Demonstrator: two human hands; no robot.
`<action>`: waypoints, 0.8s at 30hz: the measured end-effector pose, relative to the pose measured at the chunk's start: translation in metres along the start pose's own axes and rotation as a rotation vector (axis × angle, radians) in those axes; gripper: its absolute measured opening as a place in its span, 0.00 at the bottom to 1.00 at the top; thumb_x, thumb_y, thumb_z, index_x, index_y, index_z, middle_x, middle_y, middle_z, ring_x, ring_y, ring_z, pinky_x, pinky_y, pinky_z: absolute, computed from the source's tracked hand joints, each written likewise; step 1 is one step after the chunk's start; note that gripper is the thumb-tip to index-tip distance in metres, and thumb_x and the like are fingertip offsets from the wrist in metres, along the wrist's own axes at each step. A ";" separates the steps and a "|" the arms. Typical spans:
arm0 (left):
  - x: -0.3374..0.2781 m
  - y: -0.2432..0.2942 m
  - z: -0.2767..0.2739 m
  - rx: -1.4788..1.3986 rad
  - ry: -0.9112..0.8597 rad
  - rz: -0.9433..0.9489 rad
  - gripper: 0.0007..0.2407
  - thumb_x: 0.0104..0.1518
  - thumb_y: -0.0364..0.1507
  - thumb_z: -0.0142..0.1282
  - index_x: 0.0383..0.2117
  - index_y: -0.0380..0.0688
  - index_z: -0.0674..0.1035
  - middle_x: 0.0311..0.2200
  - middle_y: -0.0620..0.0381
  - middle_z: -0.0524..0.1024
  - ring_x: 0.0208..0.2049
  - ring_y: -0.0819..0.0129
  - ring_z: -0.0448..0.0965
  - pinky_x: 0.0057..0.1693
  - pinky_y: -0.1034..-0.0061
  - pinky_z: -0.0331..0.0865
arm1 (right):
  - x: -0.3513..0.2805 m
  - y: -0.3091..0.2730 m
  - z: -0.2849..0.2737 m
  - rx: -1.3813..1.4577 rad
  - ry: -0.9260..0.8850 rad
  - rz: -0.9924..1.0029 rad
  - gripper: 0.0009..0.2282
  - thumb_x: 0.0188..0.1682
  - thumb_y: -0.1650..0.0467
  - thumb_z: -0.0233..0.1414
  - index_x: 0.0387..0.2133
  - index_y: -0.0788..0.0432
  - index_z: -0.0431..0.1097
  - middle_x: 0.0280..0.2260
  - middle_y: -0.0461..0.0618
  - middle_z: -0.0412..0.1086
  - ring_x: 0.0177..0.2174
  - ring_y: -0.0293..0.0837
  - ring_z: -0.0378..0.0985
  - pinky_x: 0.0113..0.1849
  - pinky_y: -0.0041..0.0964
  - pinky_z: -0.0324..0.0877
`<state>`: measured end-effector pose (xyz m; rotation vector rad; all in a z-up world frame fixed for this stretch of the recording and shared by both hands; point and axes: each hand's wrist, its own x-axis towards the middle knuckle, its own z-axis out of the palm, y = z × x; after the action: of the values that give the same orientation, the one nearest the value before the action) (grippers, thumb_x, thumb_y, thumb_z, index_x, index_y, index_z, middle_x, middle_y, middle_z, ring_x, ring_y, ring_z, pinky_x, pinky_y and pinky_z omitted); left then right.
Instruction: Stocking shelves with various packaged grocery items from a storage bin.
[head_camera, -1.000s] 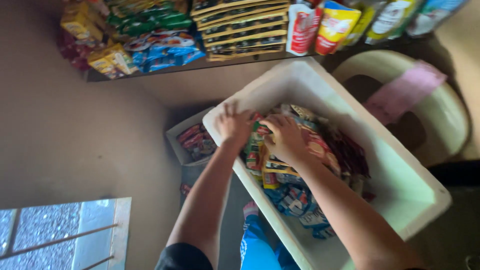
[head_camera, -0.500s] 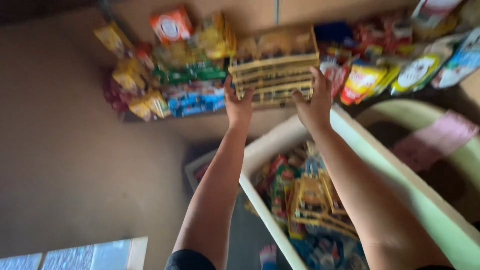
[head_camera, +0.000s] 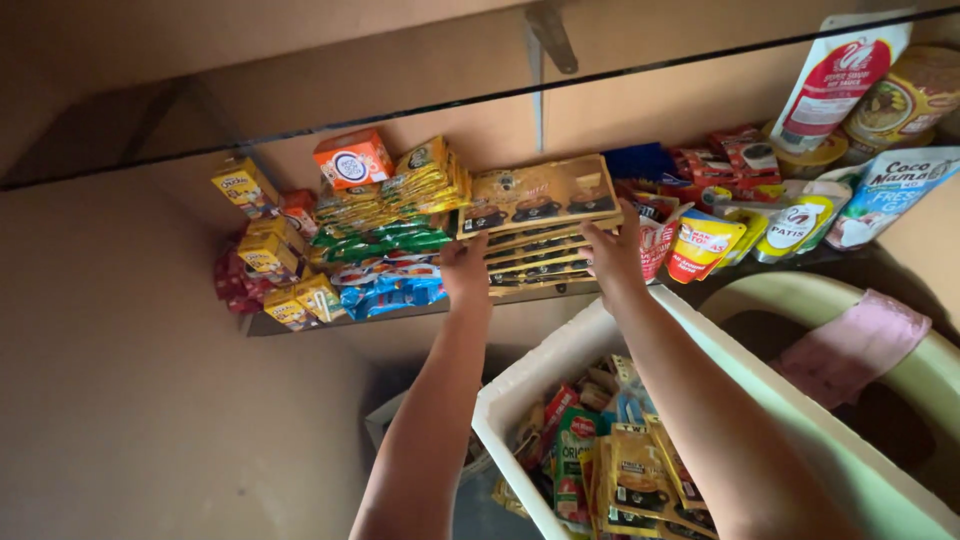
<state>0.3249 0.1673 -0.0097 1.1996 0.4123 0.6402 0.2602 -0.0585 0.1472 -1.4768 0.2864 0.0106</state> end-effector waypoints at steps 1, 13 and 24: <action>-0.016 0.025 -0.004 -0.002 0.002 0.000 0.20 0.49 0.37 0.73 0.38 0.39 0.76 0.33 0.53 0.73 0.35 0.62 0.69 0.42 0.65 0.65 | 0.004 0.014 -0.002 -0.003 -0.002 -0.001 0.36 0.48 0.67 0.55 0.69 0.45 0.43 0.50 0.49 0.68 0.41 0.44 0.75 0.34 0.37 0.69; -0.008 0.209 -0.034 0.853 0.353 0.690 0.38 0.44 0.37 0.72 0.65 0.52 0.63 0.65 0.32 0.56 0.64 0.33 0.54 0.62 0.42 0.55 | -0.017 -0.030 0.099 -0.644 -0.113 -1.230 0.25 0.46 0.69 0.66 0.57 0.53 0.65 0.53 0.53 0.67 0.54 0.56 0.68 0.54 0.50 0.67; 0.086 0.256 -0.110 1.165 -0.304 0.321 0.60 0.32 0.36 0.80 0.72 0.64 0.40 0.73 0.27 0.31 0.69 0.38 0.52 0.69 0.55 0.59 | 0.000 -0.052 0.178 -0.964 -0.325 -0.767 0.54 0.30 0.64 0.71 0.71 0.35 0.40 0.63 0.64 0.55 0.58 0.65 0.64 0.57 0.65 0.59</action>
<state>0.2620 0.3597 0.2001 2.4737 0.3271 0.4545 0.3022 0.1110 0.2096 -2.4177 -0.6575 -0.2576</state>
